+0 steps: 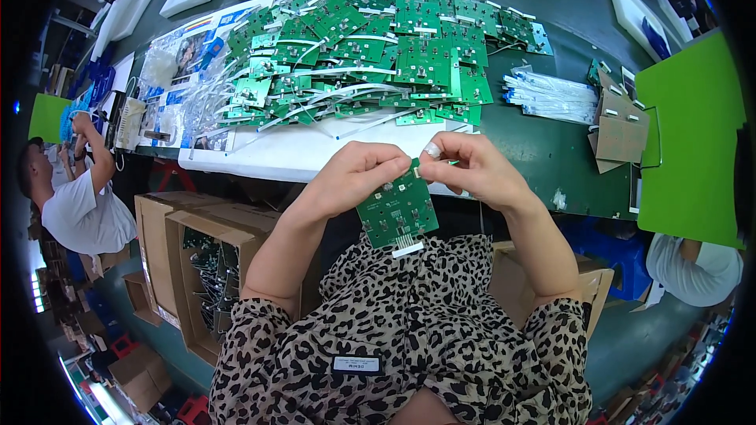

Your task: The person assembles electronic circuit boards into plastic housings by hand, taking the circuit boards from a cardboard box and inserting them into the plastic housings.

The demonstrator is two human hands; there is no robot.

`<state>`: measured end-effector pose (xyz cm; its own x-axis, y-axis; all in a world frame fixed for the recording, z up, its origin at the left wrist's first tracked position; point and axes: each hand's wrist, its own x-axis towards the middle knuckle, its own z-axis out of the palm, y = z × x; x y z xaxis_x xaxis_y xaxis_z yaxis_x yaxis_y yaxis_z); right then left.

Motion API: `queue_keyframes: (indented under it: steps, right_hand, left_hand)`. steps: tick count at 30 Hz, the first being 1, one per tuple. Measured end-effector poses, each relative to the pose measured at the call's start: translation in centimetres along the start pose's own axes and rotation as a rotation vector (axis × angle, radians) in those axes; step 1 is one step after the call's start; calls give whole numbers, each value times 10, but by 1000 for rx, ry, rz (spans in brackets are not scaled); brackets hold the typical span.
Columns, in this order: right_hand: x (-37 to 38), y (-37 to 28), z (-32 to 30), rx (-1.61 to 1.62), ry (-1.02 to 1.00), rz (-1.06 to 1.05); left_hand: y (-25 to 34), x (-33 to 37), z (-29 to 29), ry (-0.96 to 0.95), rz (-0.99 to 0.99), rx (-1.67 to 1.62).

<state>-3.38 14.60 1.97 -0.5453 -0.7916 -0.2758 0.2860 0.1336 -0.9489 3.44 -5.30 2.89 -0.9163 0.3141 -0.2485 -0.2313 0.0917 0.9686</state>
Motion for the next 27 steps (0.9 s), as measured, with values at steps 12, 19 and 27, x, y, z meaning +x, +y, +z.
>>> queue_keyframes:
  steps: [12, 19, 27]
  right_hand:
    - [-26, -17, -23, -833, 267, -930]
    - [-55, -1, -90, -462, 782, -860]
    - [-123, 63, -136, 282, 1085, -527]
  left_hand:
    - [16, 43, 5, -160, -295, -557]
    - [48, 175, -4, -298, -425, -241]
    - [18, 414, -118, 656, -337, -751]
